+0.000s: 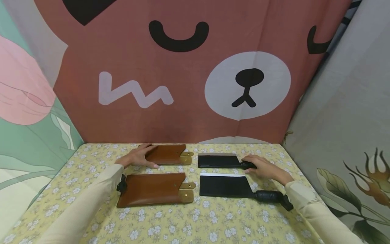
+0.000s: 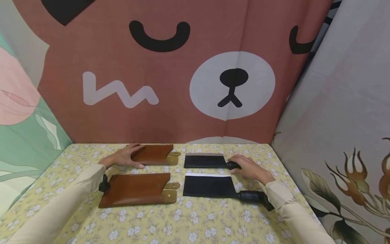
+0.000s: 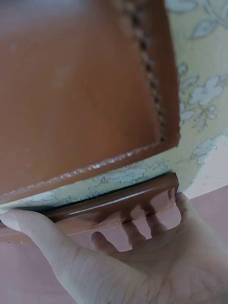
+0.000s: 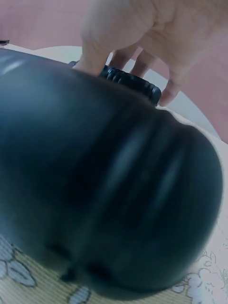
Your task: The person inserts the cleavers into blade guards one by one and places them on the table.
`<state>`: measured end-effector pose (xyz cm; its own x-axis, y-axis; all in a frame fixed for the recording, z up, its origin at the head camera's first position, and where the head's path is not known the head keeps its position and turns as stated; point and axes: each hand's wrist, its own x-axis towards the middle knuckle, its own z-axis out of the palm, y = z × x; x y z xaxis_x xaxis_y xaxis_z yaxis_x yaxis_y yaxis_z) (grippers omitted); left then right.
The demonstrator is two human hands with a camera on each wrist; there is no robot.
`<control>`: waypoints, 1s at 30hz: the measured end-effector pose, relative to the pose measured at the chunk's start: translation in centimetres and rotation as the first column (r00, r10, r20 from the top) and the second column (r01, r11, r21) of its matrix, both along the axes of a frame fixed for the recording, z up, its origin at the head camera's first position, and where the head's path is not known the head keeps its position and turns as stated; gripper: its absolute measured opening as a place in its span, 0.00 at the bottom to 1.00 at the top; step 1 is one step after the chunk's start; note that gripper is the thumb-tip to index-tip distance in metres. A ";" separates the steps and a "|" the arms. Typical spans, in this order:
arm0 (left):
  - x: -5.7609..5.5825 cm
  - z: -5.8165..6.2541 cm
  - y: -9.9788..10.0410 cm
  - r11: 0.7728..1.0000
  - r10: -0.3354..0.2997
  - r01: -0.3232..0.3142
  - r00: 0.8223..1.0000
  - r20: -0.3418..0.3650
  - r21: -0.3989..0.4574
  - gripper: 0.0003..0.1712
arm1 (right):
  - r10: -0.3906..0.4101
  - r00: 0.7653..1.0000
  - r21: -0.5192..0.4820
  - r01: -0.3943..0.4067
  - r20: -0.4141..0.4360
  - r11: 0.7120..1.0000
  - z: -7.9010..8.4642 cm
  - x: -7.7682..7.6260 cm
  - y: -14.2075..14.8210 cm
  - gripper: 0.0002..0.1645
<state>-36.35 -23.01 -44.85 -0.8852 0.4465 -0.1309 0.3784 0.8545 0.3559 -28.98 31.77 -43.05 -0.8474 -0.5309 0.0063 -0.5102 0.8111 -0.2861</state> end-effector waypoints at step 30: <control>-1.1 0.1 0.1 0.998 0.043 -0.046 0.997 0.061 0.052 0.70 | -0.011 0.997 0.143 0.022 -0.079 0.989 0.3 -1.1 -0.5 0.27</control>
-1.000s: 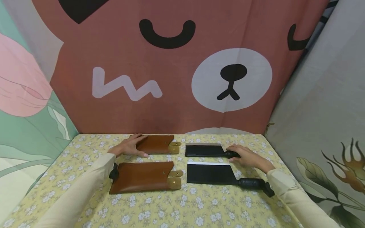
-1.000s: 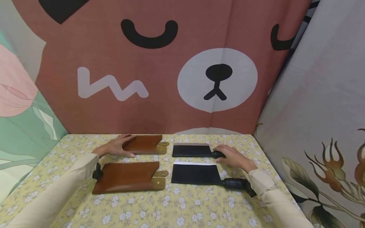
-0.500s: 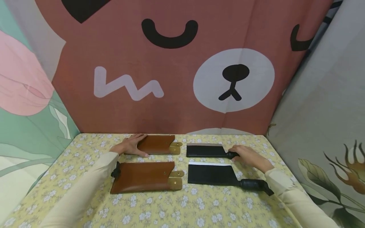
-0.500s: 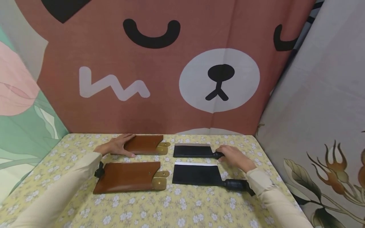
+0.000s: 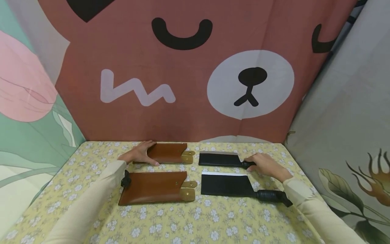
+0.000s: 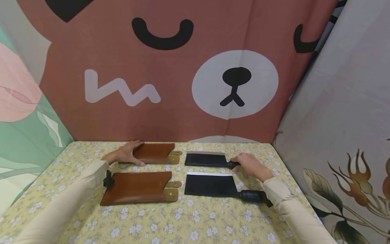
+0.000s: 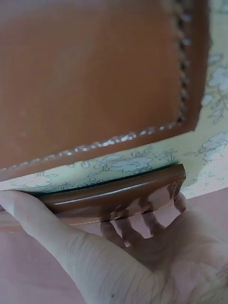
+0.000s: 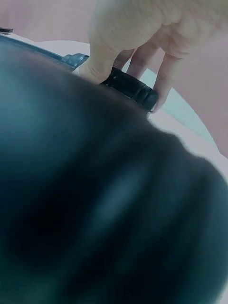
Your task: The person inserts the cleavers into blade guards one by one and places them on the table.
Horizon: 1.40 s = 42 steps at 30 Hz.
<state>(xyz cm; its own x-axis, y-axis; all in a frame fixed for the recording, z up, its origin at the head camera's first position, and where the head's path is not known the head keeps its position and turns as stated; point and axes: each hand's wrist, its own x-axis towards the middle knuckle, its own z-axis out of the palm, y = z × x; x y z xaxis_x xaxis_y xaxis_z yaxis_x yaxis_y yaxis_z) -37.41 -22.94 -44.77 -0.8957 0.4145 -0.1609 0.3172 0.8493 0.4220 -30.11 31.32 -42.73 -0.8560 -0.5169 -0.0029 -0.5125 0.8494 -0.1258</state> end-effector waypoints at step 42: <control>0.7 0.1 -0.2 1.000 0.003 -0.003 0.999 -0.050 0.007 0.66 | 0.057 0.995 0.005 -0.056 -0.086 0.998 1.0 -1.1 -4.6 0.26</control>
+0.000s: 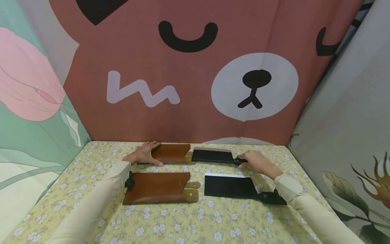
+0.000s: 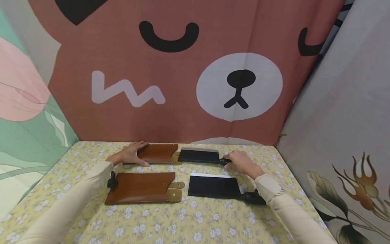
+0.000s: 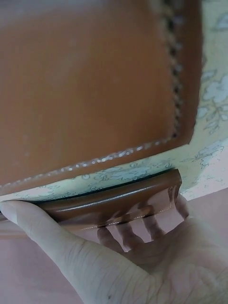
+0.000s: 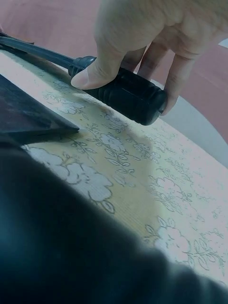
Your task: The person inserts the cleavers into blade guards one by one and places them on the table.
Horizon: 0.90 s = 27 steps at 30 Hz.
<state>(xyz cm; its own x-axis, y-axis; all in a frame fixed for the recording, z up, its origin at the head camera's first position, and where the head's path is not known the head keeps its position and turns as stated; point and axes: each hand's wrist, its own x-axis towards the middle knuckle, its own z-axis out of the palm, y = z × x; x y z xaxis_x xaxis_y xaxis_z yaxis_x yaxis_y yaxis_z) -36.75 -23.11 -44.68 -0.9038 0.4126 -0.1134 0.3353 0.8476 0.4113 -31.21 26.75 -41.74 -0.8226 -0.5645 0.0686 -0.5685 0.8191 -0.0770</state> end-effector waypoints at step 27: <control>0.1 0.3 0.8 0.993 -0.029 0.024 0.999 -0.037 -0.116 0.66 | 0.032 0.999 0.008 -0.032 0.044 0.999 -0.2 -1.2 -2.0 0.27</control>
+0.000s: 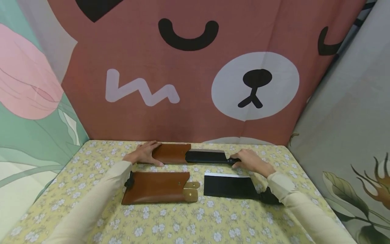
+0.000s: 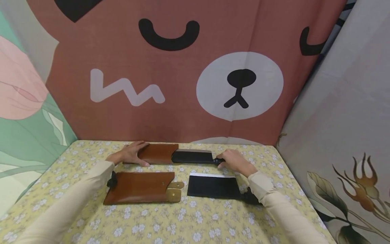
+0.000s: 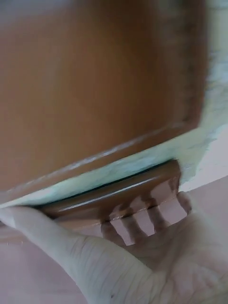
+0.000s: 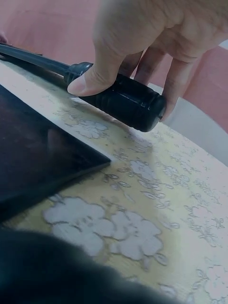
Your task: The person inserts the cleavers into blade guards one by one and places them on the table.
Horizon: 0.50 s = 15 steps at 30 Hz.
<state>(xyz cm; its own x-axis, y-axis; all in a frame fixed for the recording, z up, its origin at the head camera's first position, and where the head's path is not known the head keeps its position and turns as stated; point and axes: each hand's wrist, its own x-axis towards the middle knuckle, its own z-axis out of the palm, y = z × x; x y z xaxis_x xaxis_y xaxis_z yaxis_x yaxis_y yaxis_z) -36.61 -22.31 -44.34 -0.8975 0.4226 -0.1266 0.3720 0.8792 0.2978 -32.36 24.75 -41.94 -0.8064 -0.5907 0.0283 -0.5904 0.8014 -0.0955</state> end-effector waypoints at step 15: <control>0.2 -0.3 1.0 0.994 0.030 -0.030 1.000 0.008 0.105 0.66 | 0.001 1.000 -0.017 -0.001 0.016 1.000 0.1 -0.2 -0.3 0.26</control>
<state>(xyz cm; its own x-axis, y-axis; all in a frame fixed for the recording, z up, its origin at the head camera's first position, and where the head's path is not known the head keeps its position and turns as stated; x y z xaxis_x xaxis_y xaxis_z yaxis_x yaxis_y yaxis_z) -36.42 -21.33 -44.66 -0.9093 0.4067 -0.0883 0.3437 0.8535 0.3917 -32.51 24.50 -41.85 -0.8062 -0.5911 0.0256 -0.5896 0.7990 -0.1181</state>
